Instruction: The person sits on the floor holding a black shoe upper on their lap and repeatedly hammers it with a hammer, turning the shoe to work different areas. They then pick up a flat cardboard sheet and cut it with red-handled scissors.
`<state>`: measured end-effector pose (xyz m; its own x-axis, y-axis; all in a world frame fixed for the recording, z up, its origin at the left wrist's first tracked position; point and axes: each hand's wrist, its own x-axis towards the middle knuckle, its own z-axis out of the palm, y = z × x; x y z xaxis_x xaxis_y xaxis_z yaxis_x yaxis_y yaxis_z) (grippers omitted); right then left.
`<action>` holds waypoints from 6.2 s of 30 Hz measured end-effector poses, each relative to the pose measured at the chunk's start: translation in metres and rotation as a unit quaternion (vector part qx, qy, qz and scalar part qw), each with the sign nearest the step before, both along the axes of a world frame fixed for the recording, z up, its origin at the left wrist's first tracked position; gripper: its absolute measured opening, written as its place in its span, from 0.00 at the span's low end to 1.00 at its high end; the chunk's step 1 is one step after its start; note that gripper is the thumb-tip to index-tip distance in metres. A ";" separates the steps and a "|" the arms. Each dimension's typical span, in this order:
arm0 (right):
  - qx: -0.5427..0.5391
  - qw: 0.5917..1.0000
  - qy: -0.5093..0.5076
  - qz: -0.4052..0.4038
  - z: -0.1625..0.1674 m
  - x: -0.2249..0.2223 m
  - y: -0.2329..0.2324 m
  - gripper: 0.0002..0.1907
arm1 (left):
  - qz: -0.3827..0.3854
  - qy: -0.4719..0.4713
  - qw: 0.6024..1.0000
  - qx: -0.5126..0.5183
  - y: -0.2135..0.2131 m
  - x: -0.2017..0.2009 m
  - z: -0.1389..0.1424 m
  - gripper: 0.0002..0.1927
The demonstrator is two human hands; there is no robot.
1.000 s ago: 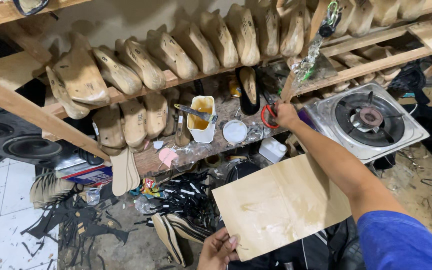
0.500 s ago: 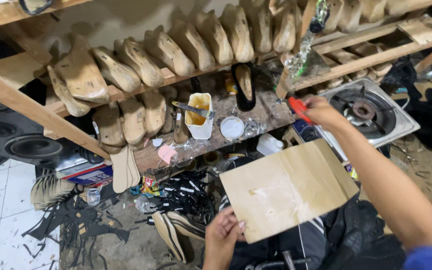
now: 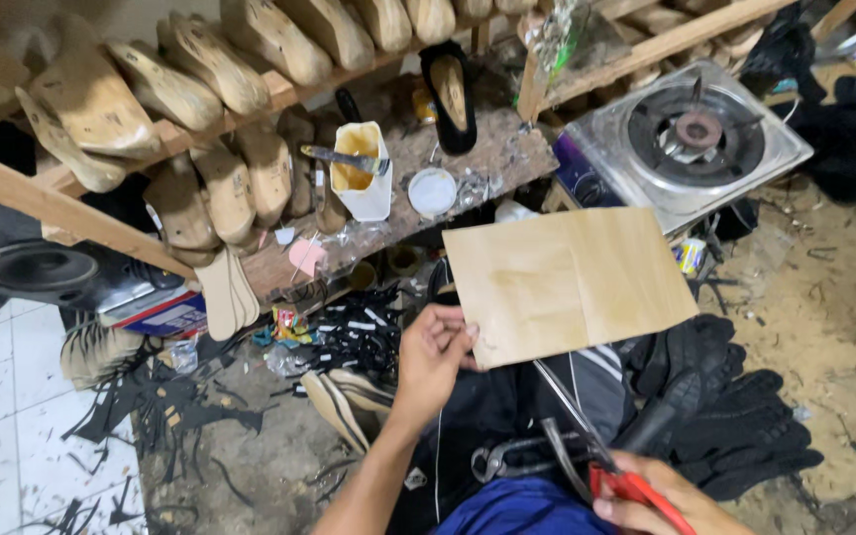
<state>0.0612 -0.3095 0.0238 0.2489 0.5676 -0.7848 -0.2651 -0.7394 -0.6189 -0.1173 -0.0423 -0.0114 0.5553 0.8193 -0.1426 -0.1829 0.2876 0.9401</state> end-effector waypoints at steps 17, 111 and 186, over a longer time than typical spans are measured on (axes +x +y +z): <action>0.263 0.957 0.091 0.081 -0.042 -0.065 0.086 0.15 | -0.007 -0.013 1.000 -0.014 -0.015 -0.013 0.002 0.11; 0.048 0.983 0.171 0.034 -0.031 -0.017 0.023 0.18 | -0.030 0.023 0.999 0.015 0.002 0.042 -0.002 0.06; 0.449 0.833 0.267 -0.184 -0.128 -0.010 0.112 0.29 | -0.169 0.271 0.887 0.333 -0.016 0.063 0.004 0.10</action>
